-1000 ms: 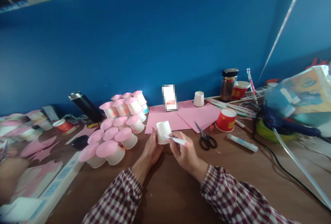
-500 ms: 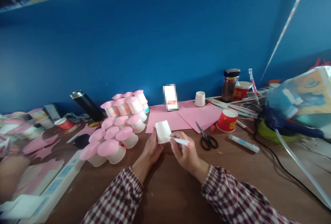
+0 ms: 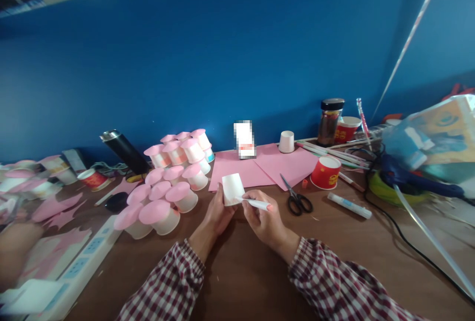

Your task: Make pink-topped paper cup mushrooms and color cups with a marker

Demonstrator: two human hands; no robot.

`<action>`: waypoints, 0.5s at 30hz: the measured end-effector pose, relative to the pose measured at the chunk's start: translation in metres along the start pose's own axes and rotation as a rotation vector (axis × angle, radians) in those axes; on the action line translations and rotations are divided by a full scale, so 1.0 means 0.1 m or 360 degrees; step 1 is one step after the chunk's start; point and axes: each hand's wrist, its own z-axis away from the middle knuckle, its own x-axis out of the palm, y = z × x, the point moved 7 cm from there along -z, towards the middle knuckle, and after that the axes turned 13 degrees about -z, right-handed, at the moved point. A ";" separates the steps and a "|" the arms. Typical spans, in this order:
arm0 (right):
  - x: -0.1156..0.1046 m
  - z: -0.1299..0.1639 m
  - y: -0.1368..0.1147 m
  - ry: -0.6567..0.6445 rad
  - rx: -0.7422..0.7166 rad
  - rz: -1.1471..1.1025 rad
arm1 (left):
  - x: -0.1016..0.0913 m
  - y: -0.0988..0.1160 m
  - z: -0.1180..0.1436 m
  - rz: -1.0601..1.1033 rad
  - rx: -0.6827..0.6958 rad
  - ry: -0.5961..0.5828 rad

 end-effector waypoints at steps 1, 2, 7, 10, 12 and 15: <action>0.00 0.00 0.00 -0.0004 0.0001 -0.0004 | 0.00 0.00 0.00 -0.0002 0.0004 -0.0014; 0.00 0.00 0.00 -0.0008 0.0001 -0.0008 | 0.00 0.00 -0.01 -0.0006 0.0012 -0.0030; 0.00 -0.01 -0.01 -0.0020 0.0008 -0.0016 | 0.01 0.00 -0.01 -0.0026 0.0030 -0.0053; 0.00 0.00 0.01 -0.0022 0.0021 0.0000 | 0.02 0.00 -0.01 -0.0033 0.0024 -0.0057; 0.01 0.00 0.02 -0.0026 0.0026 0.0002 | 0.03 0.01 0.00 -0.0030 0.0030 -0.0074; 0.01 0.01 0.04 -0.0032 0.0024 0.0001 | 0.04 0.02 0.00 -0.0033 0.0039 -0.0065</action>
